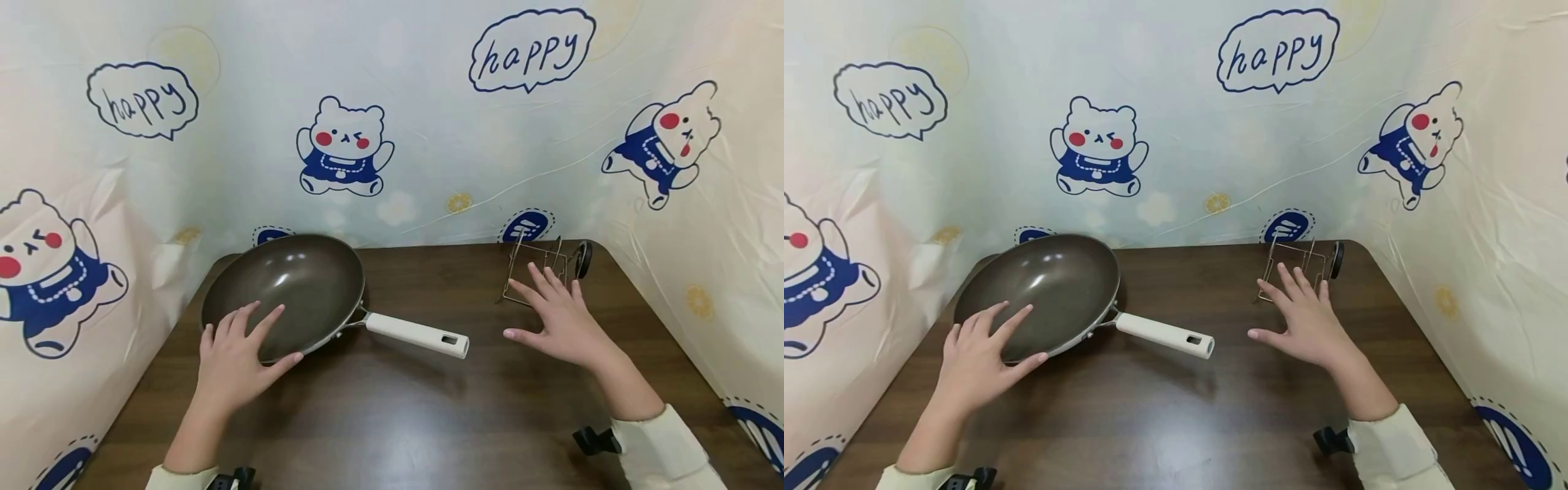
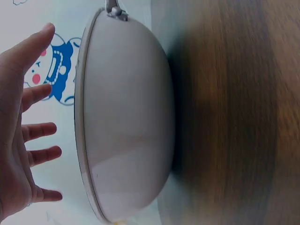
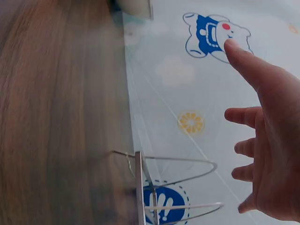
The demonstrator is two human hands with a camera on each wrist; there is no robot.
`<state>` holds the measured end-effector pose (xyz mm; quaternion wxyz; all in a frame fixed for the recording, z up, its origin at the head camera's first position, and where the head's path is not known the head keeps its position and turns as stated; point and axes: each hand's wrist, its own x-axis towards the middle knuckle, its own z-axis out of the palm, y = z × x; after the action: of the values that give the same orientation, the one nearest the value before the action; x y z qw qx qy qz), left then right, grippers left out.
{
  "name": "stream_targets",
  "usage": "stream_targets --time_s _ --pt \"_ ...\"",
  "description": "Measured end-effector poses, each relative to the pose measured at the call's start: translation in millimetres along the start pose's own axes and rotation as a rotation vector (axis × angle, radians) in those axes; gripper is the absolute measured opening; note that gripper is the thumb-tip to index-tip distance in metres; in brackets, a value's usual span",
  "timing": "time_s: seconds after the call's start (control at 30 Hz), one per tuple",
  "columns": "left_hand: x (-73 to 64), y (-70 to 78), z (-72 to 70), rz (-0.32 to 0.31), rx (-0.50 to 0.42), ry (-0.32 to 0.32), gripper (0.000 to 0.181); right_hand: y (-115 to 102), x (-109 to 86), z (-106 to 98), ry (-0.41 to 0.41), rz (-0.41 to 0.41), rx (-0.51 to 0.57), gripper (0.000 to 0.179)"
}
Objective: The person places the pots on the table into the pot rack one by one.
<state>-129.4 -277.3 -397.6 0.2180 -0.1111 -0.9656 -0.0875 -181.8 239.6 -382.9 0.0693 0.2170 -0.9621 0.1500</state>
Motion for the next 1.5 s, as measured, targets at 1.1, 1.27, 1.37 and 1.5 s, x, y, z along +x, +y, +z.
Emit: stream_targets --time_s 1.1,1.27,1.37,1.5 --pt "25.4 52.6 8.4 -0.14 -0.704 -0.113 0.036 -44.5 56.0 8.1 -0.174 -0.192 0.461 0.059" --pt "26.0 60.9 12.0 -0.232 -0.872 -0.239 0.043 -48.6 58.9 14.3 -0.252 -0.162 0.585 0.056" --pt "25.7 66.4 12.2 -0.24 -0.927 -0.268 0.044 -50.2 60.8 18.3 -0.307 -0.141 0.622 0.055" --pt "24.9 73.3 14.8 -0.222 -0.974 -0.291 0.04 -52.7 62.9 22.2 -0.359 -0.123 0.644 0.055"
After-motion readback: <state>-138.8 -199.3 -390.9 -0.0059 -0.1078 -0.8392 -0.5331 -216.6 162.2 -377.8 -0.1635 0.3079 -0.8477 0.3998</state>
